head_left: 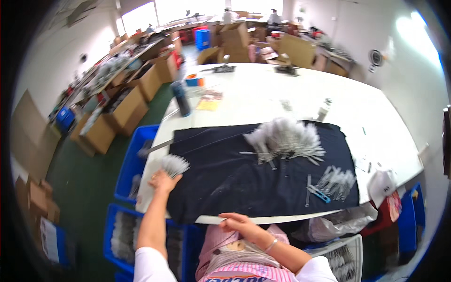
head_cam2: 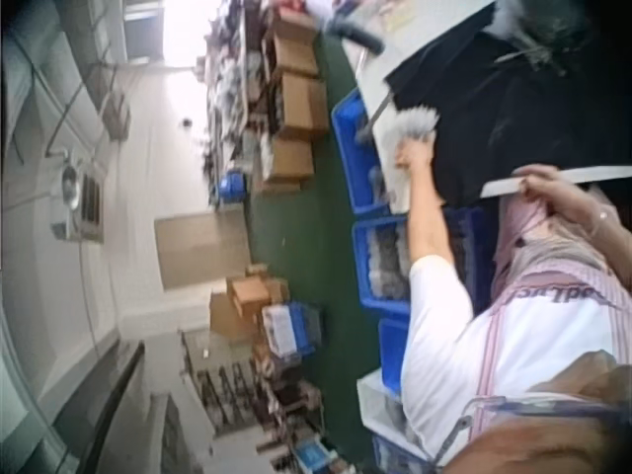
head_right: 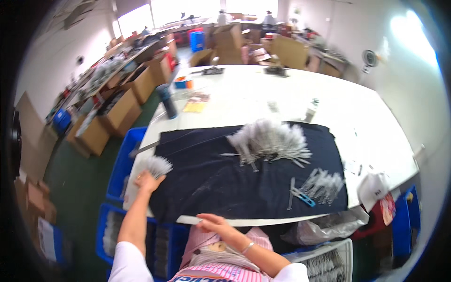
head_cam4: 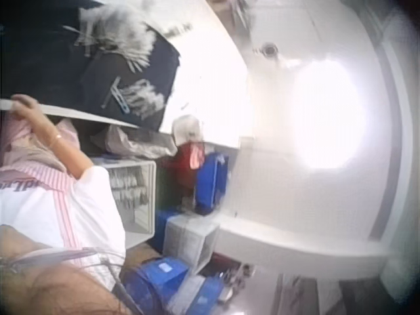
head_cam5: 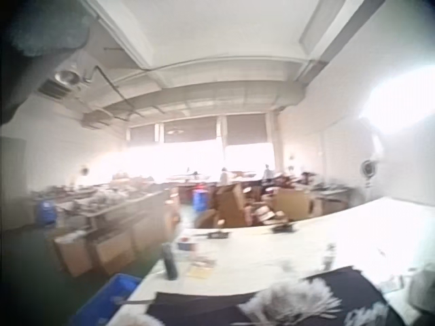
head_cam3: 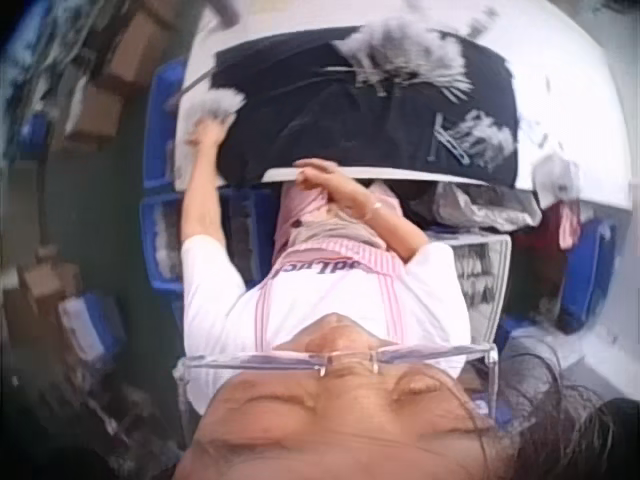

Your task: The person assembles or sorts small white plastic brush components at a workstation, using tweezers to manipulate the components.

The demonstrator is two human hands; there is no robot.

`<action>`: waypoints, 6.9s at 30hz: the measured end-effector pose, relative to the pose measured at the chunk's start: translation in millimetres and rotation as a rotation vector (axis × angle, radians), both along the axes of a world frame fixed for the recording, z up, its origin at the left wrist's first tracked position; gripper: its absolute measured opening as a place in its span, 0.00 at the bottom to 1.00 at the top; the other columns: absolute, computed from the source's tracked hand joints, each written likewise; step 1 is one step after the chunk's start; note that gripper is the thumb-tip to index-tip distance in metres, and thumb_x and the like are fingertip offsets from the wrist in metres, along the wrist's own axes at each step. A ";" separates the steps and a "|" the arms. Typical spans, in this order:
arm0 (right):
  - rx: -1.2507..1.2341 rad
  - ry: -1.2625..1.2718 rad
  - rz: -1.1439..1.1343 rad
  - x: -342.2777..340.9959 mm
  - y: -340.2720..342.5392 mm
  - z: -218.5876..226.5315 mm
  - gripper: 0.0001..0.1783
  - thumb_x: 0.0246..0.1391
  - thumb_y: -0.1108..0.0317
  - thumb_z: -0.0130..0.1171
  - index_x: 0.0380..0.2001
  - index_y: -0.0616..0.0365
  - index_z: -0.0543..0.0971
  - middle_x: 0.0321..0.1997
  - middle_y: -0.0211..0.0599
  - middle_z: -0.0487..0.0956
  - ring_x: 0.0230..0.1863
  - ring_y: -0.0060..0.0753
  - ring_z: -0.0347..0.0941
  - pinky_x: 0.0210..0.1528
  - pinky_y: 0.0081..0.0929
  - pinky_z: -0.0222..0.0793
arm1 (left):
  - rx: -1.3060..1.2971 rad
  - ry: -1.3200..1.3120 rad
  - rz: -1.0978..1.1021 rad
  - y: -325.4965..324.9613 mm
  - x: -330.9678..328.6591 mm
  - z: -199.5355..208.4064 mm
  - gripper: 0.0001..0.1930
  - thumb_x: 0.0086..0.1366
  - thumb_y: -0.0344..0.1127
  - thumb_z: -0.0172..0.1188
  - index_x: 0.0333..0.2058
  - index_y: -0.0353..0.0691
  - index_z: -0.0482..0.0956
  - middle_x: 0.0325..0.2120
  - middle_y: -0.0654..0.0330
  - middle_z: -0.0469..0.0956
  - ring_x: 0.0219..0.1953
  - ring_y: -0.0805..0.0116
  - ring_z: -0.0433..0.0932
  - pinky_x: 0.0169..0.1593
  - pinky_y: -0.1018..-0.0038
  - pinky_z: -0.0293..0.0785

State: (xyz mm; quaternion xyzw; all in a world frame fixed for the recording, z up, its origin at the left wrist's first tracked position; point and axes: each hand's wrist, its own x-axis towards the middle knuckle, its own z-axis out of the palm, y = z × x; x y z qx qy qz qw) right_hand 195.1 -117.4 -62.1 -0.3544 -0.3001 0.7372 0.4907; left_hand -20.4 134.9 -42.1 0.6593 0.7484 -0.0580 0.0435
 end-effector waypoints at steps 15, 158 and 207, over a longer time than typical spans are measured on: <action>0.297 -1.170 -0.621 172.4 76.6 17.6 0.19 0.49 0.64 0.59 0.41 0.68 0.74 0.37 0.45 0.78 0.36 0.34 0.76 0.38 0.26 0.70 | -0.228 -1.138 -0.304 -9.1 152.4 39.5 0.40 0.47 0.48 0.68 0.52 0.27 0.62 0.47 0.39 0.67 0.50 0.49 0.68 0.47 0.56 0.70; 0.576 -1.890 -0.145 75.5 -19.6 60.5 0.14 0.55 0.61 0.45 0.34 0.58 0.76 0.36 0.43 0.77 0.38 0.45 0.73 0.43 0.41 0.67 | -1.813 -2.283 0.832 -221.6 264.0 -91.1 0.14 0.64 0.42 0.43 0.39 0.41 0.73 0.42 0.56 0.76 0.46 0.63 0.74 0.53 0.60 0.65; 0.272 -0.052 -0.476 72.1 7.6 83.0 0.08 0.56 0.67 0.53 0.32 0.61 0.76 0.28 0.28 0.76 0.30 0.16 0.69 0.35 0.17 0.66 | -0.936 -1.928 -0.254 -189.7 134.0 89.6 0.11 0.60 0.31 0.55 0.42 0.38 0.74 0.31 0.60 0.77 0.29 0.77 0.72 0.27 0.85 0.67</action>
